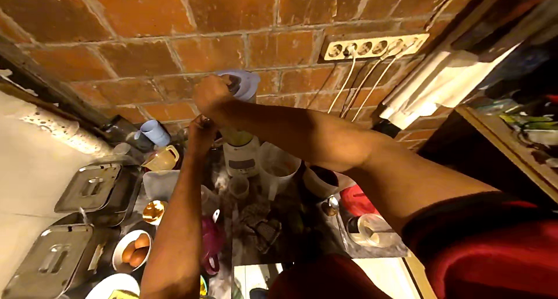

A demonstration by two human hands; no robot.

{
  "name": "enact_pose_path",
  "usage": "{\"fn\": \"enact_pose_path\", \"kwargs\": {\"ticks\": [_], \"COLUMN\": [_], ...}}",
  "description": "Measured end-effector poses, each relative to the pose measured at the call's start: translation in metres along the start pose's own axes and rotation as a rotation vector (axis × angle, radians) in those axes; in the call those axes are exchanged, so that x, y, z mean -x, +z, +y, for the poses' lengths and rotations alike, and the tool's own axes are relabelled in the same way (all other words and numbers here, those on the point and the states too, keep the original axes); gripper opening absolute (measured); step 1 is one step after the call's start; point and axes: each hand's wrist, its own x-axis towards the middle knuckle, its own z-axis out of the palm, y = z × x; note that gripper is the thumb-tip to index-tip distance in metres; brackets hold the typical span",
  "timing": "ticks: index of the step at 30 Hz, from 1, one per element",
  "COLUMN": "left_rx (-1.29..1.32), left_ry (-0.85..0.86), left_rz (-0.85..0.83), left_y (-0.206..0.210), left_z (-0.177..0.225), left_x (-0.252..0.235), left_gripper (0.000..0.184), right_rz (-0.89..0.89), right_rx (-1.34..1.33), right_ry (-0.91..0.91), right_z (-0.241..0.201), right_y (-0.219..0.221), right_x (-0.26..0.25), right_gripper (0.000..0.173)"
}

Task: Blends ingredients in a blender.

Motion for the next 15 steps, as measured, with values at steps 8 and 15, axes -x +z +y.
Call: {"fn": "enact_pose_path", "kwargs": {"ticks": [8,15], "left_rx": [0.029,0.035], "left_ry": [-0.03,-0.054], "left_rz": [0.032,0.039], "left_y": [0.004,0.005], "left_z": [0.004,-0.002], "left_x": [0.001,0.003], "left_gripper": [0.023,0.024], "right_rz": [-0.071,-0.054], "right_rx": [0.133,0.029], "right_ry": [-0.077,-0.015], "right_z": [0.006,0.002], "right_y": [-0.011,-0.015], "right_x": [0.001,0.009], "right_gripper": [0.024,0.03]}}
